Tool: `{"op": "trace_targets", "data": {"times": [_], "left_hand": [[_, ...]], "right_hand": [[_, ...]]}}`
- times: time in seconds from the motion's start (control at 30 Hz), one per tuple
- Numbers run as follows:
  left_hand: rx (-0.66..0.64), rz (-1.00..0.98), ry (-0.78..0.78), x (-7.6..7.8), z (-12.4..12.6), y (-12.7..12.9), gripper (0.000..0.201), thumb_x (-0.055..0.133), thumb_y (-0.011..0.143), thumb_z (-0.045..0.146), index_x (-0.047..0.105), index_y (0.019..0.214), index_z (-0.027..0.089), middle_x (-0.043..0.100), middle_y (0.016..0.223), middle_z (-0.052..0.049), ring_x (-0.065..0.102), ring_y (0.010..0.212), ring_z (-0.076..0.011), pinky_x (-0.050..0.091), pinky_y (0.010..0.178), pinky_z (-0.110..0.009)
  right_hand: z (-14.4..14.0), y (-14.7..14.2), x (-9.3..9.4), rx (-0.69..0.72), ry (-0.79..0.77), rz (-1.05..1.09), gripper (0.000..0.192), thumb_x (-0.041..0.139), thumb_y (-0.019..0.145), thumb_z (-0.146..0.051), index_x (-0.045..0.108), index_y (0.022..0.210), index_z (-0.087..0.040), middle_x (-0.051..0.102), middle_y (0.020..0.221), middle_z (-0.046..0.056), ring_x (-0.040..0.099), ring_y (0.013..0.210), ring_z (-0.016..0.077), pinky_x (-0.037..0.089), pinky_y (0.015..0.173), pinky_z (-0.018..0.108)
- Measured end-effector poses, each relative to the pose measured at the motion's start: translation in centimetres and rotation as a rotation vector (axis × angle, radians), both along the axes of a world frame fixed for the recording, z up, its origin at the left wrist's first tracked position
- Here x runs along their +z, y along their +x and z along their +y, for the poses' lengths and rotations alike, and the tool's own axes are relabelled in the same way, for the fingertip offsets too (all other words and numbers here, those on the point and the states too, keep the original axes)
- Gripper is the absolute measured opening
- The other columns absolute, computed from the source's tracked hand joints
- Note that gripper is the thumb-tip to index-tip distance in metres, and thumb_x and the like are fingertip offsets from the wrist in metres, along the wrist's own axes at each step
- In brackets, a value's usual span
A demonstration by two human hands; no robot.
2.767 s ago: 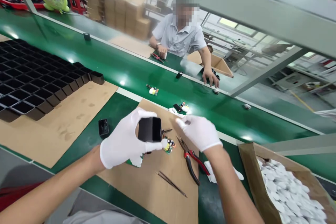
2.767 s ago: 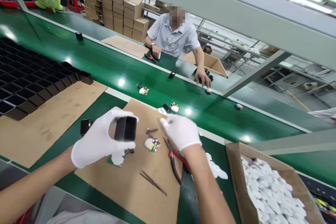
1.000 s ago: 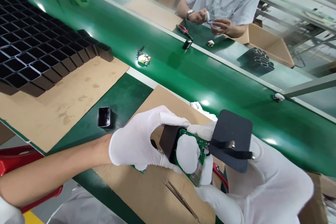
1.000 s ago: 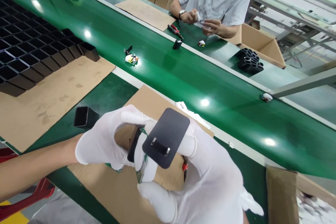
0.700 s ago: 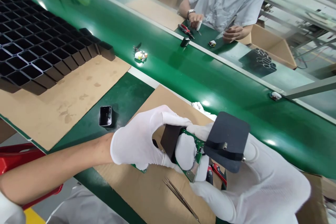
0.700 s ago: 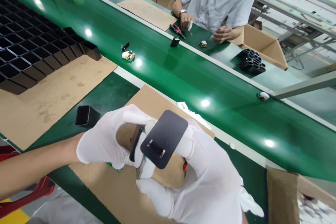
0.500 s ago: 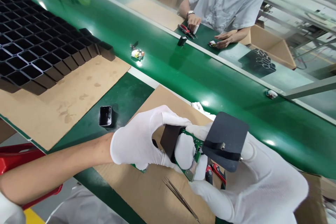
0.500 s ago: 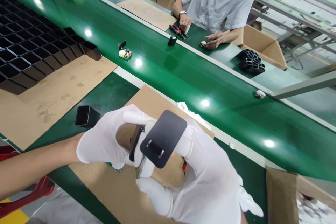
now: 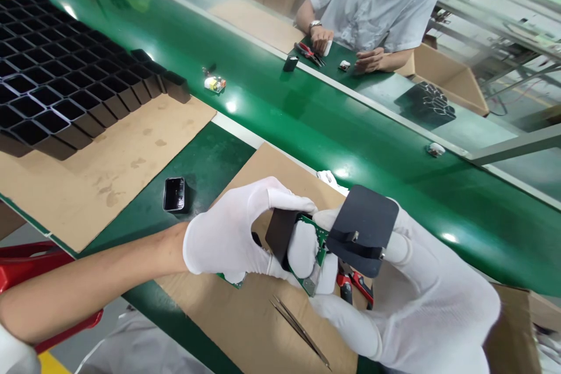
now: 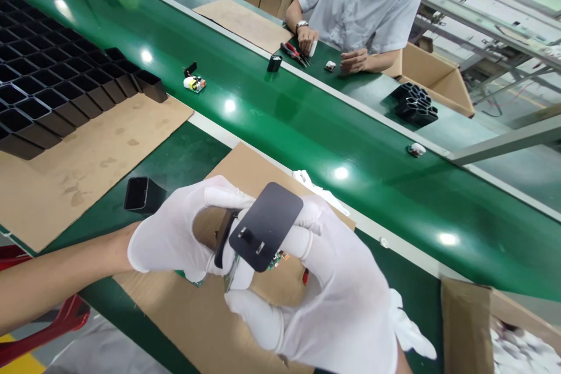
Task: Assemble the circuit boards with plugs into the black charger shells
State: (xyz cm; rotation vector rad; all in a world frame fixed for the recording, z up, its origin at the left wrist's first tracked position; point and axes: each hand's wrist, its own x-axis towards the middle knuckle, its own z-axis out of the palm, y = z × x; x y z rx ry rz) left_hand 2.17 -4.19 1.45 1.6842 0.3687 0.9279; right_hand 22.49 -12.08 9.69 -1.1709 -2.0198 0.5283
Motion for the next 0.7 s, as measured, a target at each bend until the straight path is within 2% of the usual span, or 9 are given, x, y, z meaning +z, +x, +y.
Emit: {"op": "trace_targets", "data": {"times": [0.1, 0.23, 0.4, 0.57, 0.7], "left_hand": [[0.004, 0.032, -0.015, 0.05, -0.1, -0.06, 0.067, 0.099, 0.065, 0.031, 0.071, 0.126, 0.03, 0.073, 0.11, -0.004, 0.074, 0.092, -0.0235, 0.063, 0.092, -0.041], [0.017, 0.07, -0.017, 0.2, -0.2, -0.16, 0.068, 0.1, 0.063, 0.032, 0.072, 0.124, 0.031, 0.073, 0.11, -0.003, 0.073, 0.09, -0.0228, 0.064, 0.088, -0.039], [0.038, 0.049, 0.022, 0.02, -0.22, -0.07, 0.067, 0.1, 0.064, 0.031, 0.072, 0.125, 0.03, 0.074, 0.11, -0.003, 0.073, 0.092, -0.0224, 0.063, 0.089, -0.038], [0.025, 0.008, 0.077, -0.57, -0.12, 0.04, 0.071, 0.1, 0.065, 0.034, 0.069, 0.129, 0.029, 0.073, 0.111, -0.004, 0.073, 0.092, -0.0222, 0.062, 0.089, -0.038], [-0.002, 0.024, 0.047, -0.62, -0.01, 0.08, 0.07, 0.099, 0.066, 0.034, 0.07, 0.129, 0.027, 0.072, 0.113, -0.005, 0.072, 0.099, -0.0242, 0.061, 0.095, -0.04]], "right_hand": [[-0.1, 0.11, -0.21, 0.01, 0.012, -0.021, 0.032, 0.087, 0.076, -0.022, 0.066, 0.097, -0.032, 0.076, 0.097, -0.004, 0.07, 0.091, 0.0214, 0.062, 0.083, 0.034], [-0.55, 0.22, -0.62, -0.068, 0.048, -0.046, 0.034, 0.088, 0.074, -0.025, 0.068, 0.101, -0.031, 0.072, 0.1, -0.003, 0.067, 0.088, 0.0204, 0.062, 0.087, 0.035], [-0.56, 0.2, -0.63, -0.051, 0.051, -0.071, 0.033, 0.086, 0.075, -0.023, 0.068, 0.102, -0.031, 0.072, 0.102, -0.002, 0.068, 0.092, 0.0206, 0.061, 0.086, 0.035], [-0.34, -0.23, -0.3, -0.087, 0.068, -0.065, 0.026, 0.081, 0.076, -0.019, 0.067, 0.094, -0.031, 0.071, 0.095, -0.004, 0.066, 0.084, 0.0179, 0.062, 0.08, 0.034], [-0.27, -0.28, -0.17, -0.061, 0.072, -0.046, 0.026, 0.081, 0.077, -0.018, 0.066, 0.096, -0.03, 0.072, 0.095, -0.004, 0.067, 0.085, 0.0175, 0.062, 0.079, 0.033]]}}
